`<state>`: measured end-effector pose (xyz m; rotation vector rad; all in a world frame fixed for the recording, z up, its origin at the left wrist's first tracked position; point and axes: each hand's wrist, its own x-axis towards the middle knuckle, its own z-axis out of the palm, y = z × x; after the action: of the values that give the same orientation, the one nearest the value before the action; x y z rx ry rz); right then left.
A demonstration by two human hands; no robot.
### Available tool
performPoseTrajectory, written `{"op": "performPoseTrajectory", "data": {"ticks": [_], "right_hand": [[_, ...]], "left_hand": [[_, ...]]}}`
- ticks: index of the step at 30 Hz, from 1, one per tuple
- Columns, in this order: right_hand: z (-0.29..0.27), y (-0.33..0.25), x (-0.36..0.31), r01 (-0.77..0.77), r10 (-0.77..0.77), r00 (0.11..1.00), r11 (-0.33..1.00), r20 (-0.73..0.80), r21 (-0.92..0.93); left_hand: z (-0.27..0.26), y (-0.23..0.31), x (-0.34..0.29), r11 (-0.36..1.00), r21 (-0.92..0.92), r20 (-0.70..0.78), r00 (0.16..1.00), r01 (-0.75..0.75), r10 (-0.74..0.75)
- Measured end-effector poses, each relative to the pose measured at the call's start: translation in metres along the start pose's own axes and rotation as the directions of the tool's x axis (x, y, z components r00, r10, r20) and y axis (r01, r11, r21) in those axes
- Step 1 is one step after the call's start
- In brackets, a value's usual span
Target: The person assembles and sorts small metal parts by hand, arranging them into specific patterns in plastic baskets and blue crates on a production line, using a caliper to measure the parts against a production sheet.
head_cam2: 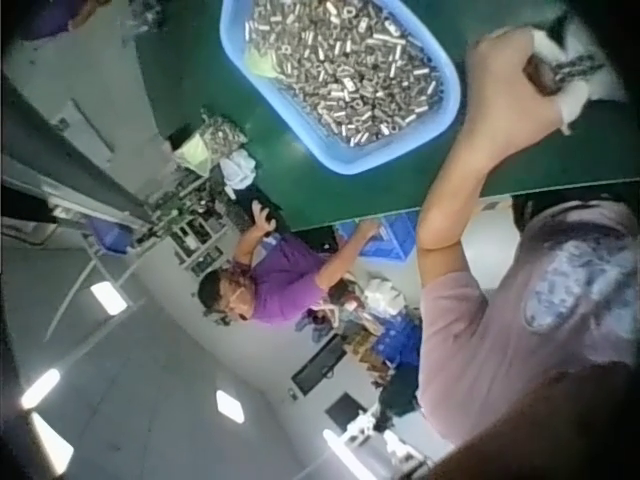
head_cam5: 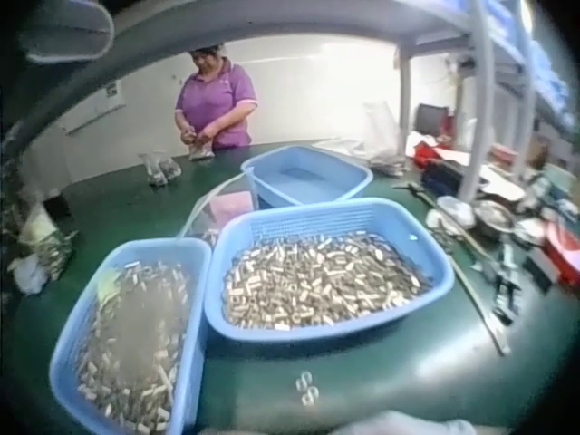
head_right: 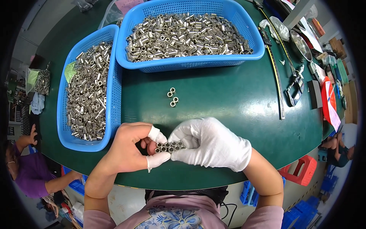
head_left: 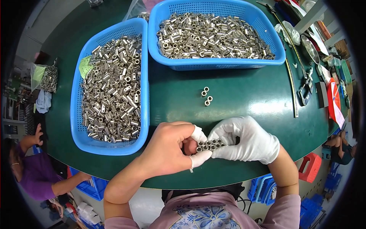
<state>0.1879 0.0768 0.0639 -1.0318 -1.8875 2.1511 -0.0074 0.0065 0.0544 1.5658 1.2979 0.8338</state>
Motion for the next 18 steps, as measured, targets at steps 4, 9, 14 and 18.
{"op": "performPoseTrajectory", "data": {"ticks": [4,9,14,18], "right_hand": [[0.0027,0.0026,0.0004,-0.015,0.016,1.0,0.999,-0.027,0.034],[0.0074,0.0006,-0.0003,0.001,0.002,0.996,0.999,-0.085,0.035],[0.0083,-0.0002,-0.0006,-0.023,0.033,0.993,0.996,-0.114,0.088],[0.0081,0.0,-0.0003,-0.013,0.021,0.992,0.998,-0.124,0.067]], "left_hand": [[0.0015,-0.0009,-0.0011,1.0,-0.01,-0.025,1.0,-0.005,0.005],[0.004,-0.0028,-0.0027,1.0,0.006,-0.077,0.997,-0.011,0.012],[0.0056,-0.0036,-0.003,0.999,0.02,-0.09,0.996,-0.025,0.027],[0.0066,-0.0041,-0.0023,0.999,0.011,-0.104,0.994,-0.034,0.035]]}}
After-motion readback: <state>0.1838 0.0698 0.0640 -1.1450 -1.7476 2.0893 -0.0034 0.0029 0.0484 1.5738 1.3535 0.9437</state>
